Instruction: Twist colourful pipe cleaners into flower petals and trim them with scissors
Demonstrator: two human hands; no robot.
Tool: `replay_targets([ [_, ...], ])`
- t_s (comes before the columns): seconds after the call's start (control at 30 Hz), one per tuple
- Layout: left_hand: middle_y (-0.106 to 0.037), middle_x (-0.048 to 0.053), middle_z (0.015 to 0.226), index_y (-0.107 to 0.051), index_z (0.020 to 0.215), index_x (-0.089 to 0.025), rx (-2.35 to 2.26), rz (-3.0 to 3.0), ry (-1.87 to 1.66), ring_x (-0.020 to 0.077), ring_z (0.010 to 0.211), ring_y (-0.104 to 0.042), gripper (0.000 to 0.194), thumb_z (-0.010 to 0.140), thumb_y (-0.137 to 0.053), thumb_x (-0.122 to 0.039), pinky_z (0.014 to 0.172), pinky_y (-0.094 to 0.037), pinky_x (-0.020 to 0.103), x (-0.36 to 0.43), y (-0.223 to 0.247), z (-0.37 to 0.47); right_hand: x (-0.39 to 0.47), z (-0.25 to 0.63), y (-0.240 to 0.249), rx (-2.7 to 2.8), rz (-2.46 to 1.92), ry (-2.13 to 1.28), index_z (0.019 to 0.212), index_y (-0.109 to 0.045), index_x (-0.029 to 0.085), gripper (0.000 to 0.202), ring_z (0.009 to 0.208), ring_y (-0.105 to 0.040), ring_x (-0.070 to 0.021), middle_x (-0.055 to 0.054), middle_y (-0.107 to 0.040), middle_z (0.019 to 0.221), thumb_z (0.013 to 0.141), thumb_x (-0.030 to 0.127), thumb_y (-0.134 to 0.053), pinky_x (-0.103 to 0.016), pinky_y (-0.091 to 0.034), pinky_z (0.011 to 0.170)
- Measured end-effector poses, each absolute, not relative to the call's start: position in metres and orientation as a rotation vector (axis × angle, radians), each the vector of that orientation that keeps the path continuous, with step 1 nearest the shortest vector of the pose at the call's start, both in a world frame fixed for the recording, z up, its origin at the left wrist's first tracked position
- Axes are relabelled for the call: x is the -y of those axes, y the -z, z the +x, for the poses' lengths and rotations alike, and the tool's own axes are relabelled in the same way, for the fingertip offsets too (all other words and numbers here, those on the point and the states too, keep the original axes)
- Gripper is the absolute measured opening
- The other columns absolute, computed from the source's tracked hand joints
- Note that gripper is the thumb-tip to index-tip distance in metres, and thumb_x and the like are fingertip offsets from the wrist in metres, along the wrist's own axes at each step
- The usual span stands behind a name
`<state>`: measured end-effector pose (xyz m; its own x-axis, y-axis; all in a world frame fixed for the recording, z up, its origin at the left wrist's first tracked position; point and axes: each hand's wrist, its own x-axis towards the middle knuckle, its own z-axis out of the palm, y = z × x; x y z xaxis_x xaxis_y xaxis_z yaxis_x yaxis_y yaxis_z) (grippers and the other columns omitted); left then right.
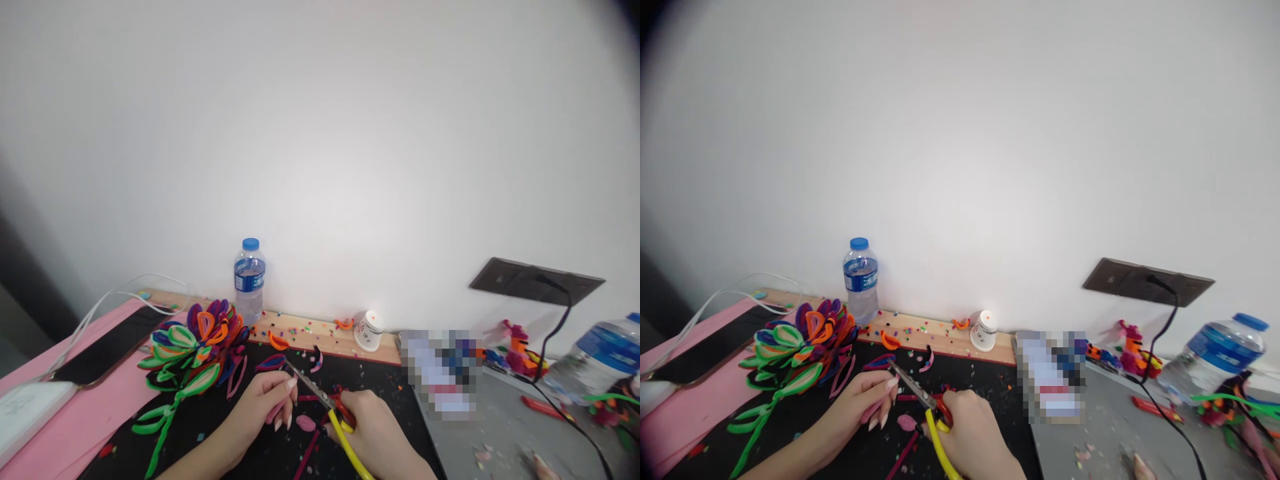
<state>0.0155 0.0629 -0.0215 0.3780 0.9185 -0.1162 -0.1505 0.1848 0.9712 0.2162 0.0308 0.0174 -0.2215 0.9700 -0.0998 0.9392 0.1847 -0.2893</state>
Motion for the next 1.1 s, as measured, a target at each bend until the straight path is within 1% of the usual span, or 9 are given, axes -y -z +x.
replay_targets([
  [0.17,-0.057,0.000,0.046,-0.057,0.064,-0.013,-0.898,1.170,-0.915,0.0057,0.035,-0.032,0.035,0.077,-0.051,-0.044,0.041,-0.027,0.018,-0.063,0.017,0.014,-0.035,0.221,-0.011,2.298,-1.910,-0.345,0.067,-0.055,0.021,0.022,0.060,-0.058,-0.0176,-0.002,-0.064,0.067,0.069,0.042,-0.059,-0.023,-0.026,0.049],
  [0.3,-0.042,-0.007,0.041,-0.060,0.068,-0.014,-0.966,1.233,-0.985,0.0067,0.039,-0.033,0.033,0.077,-0.051,-0.045,0.049,-0.031,0.019,-0.063,0.013,0.012,-0.041,0.232,-0.006,2.107,-2.060,-0.179,0.070,-0.054,0.021,0.018,0.066,-0.060,-0.0209,-0.003,-0.064,0.071,0.073,0.039,-0.055,-0.024,-0.030,0.051],
  [0.4,-0.036,-0.009,0.038,-0.060,0.075,-0.014,-1.003,1.204,-0.981,0.0073,0.040,-0.033,0.032,0.078,-0.051,-0.045,0.047,-0.028,0.018,-0.063,0.014,0.013,-0.046,0.240,-0.003,1.967,-2.135,-0.151,0.079,-0.055,0.020,0.014,0.073,-0.060,-0.0233,-0.006,-0.064,0.079,0.074,0.033,-0.052,-0.027,-0.036,0.056],
  [0.5,-0.049,-0.005,0.042,-0.056,0.074,-0.014,-0.961,1.129,-0.940,0.0070,0.039,-0.036,0.033,0.076,-0.053,-0.047,0.042,-0.027,0.017,-0.063,0.017,0.015,-0.049,0.244,0.002,1.916,-2.121,-0.198,0.084,-0.057,0.018,0.015,0.078,-0.059,-0.0242,-0.009,-0.061,0.086,0.073,0.028,-0.052,-0.030,-0.041,0.064],
  [0.6,-0.061,0.000,0.055,-0.051,0.070,-0.015,-0.914,1.052,-0.910,0.0094,0.046,-0.049,0.034,0.071,-0.059,-0.047,0.045,-0.037,0.018,-0.062,0.017,0.018,-0.049,0.244,0.000,1.926,-1.981,-0.180,0.089,-0.057,0.016,0.016,0.086,-0.055,-0.0240,-0.011,-0.055,0.095,0.075,0.022,-0.050,-0.031,-0.041,0.074],
  [0.7,-0.066,0.003,0.064,-0.051,0.072,-0.015,-0.926,0.984,-0.883,0.0130,0.056,-0.059,0.033,0.066,-0.065,-0.044,0.052,-0.044,0.021,-0.059,0.013,0.019,-0.044,0.237,-0.009,1.907,-1.780,-0.153,0.092,-0.054,0.017,0.016,0.093,-0.050,-0.0236,-0.011,-0.052,0.097,0.080,0.021,-0.044,-0.033,-0.038,0.080],
  [0.87,-0.068,0.004,0.067,-0.053,0.072,-0.013,-0.953,0.981,-0.835,0.0147,0.063,-0.064,0.031,0.065,-0.067,-0.040,0.056,-0.045,0.020,-0.052,0.009,0.023,-0.030,0.214,-0.014,2.144,-1.421,-0.515,0.082,-0.049,0.020,0.004,0.071,-0.050,-0.0154,-0.002,-0.052,0.079,0.081,0.020,-0.045,-0.024,-0.039,0.063],
  [1.0,-0.068,0.006,0.069,-0.051,0.069,-0.014,-0.906,1.064,-0.823,0.0162,0.065,-0.064,0.030,0.068,-0.065,-0.041,0.055,-0.046,0.022,-0.049,0.018,0.026,-0.026,0.202,0.001,2.134,-1.372,-0.592,0.067,-0.041,0.020,0.019,0.060,-0.045,-0.0123,0.001,-0.048,0.066,0.086,0.018,-0.036,-0.022,-0.035,0.056],
  [1.1,-0.065,0.003,0.062,-0.052,0.067,-0.014,-0.911,1.243,-0.854,0.0121,0.054,-0.059,0.027,0.073,-0.060,-0.039,0.050,-0.043,0.020,-0.048,0.026,0.026,-0.027,0.199,0.011,2.059,-1.389,-0.540,0.064,-0.035,0.020,0.022,0.058,-0.042,-0.0119,0.002,-0.044,0.063,0.086,0.018,-0.034,-0.021,-0.033,0.054],
])
